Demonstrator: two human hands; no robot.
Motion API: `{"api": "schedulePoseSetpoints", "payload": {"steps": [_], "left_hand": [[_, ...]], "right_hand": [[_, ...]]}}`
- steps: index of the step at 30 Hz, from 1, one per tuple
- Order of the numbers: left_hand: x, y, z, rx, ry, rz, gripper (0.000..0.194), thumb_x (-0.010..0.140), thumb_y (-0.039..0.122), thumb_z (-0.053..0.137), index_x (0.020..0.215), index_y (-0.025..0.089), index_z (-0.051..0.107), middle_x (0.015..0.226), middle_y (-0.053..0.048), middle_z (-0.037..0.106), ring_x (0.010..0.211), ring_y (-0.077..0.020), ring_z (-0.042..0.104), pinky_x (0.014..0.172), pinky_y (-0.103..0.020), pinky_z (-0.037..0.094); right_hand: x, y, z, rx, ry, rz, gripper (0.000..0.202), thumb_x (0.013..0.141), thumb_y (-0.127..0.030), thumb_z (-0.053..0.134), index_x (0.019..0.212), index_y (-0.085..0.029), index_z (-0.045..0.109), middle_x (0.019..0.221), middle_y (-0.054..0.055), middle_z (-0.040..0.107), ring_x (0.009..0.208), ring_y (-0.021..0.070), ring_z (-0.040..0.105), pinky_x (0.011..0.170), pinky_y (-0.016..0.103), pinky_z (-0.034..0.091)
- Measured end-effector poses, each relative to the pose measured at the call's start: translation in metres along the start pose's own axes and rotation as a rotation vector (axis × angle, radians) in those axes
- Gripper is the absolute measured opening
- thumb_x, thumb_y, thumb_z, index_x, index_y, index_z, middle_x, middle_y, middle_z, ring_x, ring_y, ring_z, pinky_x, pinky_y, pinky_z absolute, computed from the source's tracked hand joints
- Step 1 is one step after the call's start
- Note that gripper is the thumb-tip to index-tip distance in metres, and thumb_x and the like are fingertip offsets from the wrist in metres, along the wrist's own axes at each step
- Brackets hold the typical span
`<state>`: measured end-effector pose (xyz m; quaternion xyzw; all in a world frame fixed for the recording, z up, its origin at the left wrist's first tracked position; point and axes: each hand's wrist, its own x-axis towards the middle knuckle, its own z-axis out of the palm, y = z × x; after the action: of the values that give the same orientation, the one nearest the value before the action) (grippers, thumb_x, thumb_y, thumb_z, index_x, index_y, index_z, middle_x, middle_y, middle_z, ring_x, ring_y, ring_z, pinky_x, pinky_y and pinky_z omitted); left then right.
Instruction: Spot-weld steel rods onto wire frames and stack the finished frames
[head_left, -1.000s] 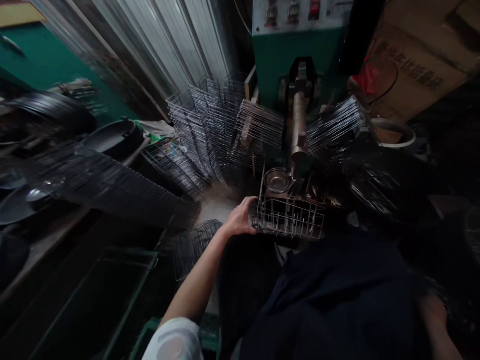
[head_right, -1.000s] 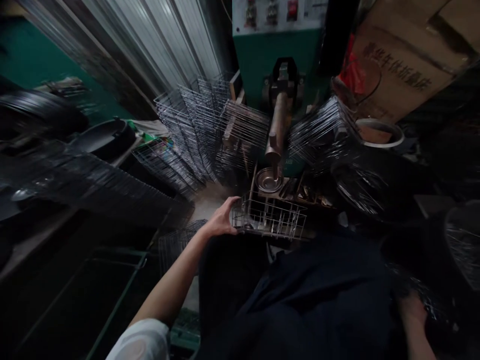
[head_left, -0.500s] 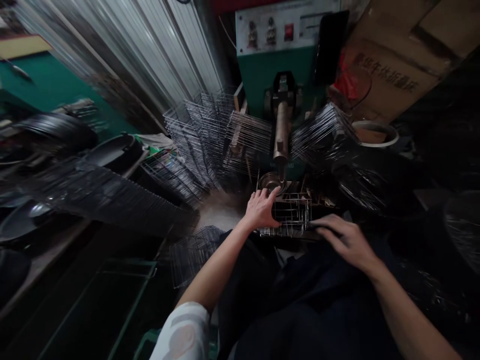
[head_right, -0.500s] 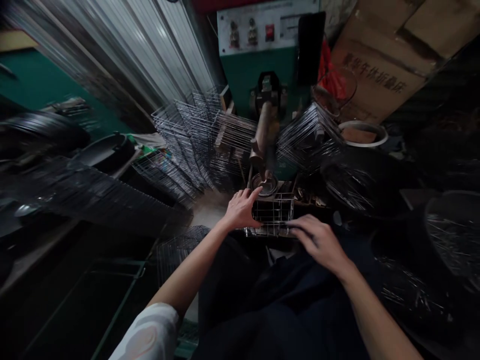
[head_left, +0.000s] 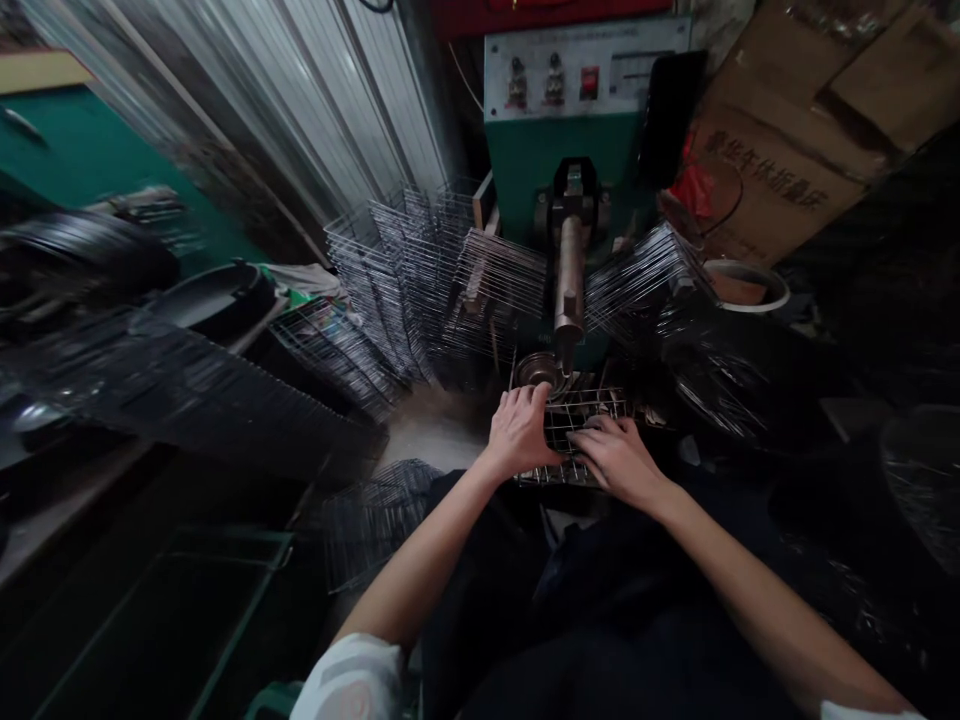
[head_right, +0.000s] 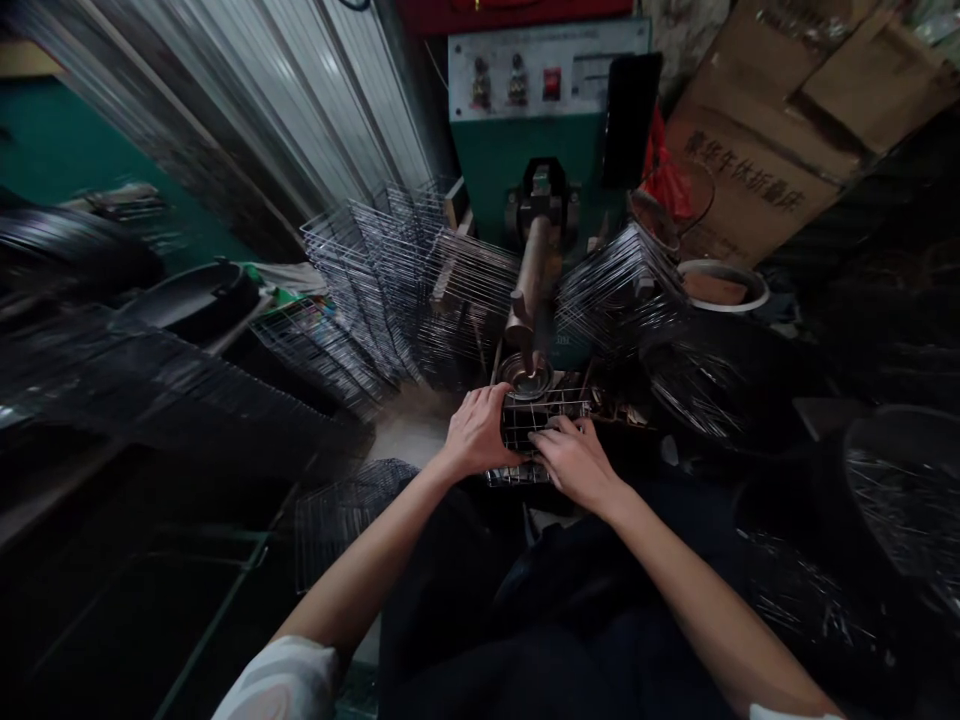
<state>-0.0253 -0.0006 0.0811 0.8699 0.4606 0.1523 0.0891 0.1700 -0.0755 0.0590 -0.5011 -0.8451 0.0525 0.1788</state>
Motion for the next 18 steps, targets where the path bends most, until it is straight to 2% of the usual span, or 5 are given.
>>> {"api": "schedulePoseSetpoints", "payload": {"steps": [5,11,18], "left_hand": [[-0.001,-0.004,-0.004,-0.053,0.047,-0.007,0.102,0.05,0.047,0.085,0.135,0.023,0.034,0.126,-0.011,0.056,0.118,-0.0347,0.052,0.11,-0.052,0.038],[-0.003,-0.006,-0.008,-0.106,0.124,0.012,0.1,0.052,0.047,0.084,0.135,0.022,0.034,0.129,-0.011,0.055,0.12,-0.0344,0.051,0.11,-0.051,0.038],[0.012,-0.01,-0.004,-0.142,0.178,0.03,0.103,0.048,0.045,0.087,0.135,0.022,0.036,0.128,-0.011,0.055,0.119,-0.0338,0.052,0.11,-0.05,0.039]], "right_hand": [[-0.002,-0.006,0.006,-0.083,0.058,-0.055,0.035,0.096,-0.01,0.053,0.129,-0.015,0.061,0.12,0.009,0.072,0.114,0.0253,0.054,0.088,0.042,0.032],[-0.001,-0.007,-0.001,-0.113,0.142,-0.079,0.036,0.095,-0.009,0.053,0.129,-0.017,0.062,0.12,0.008,0.072,0.11,0.0247,0.057,0.088,0.04,0.035],[0.009,0.004,-0.005,-0.139,0.181,-0.06,0.034,0.094,-0.01,0.057,0.126,-0.019,0.065,0.118,0.004,0.074,0.109,0.025,0.058,0.086,0.039,0.036]]}}
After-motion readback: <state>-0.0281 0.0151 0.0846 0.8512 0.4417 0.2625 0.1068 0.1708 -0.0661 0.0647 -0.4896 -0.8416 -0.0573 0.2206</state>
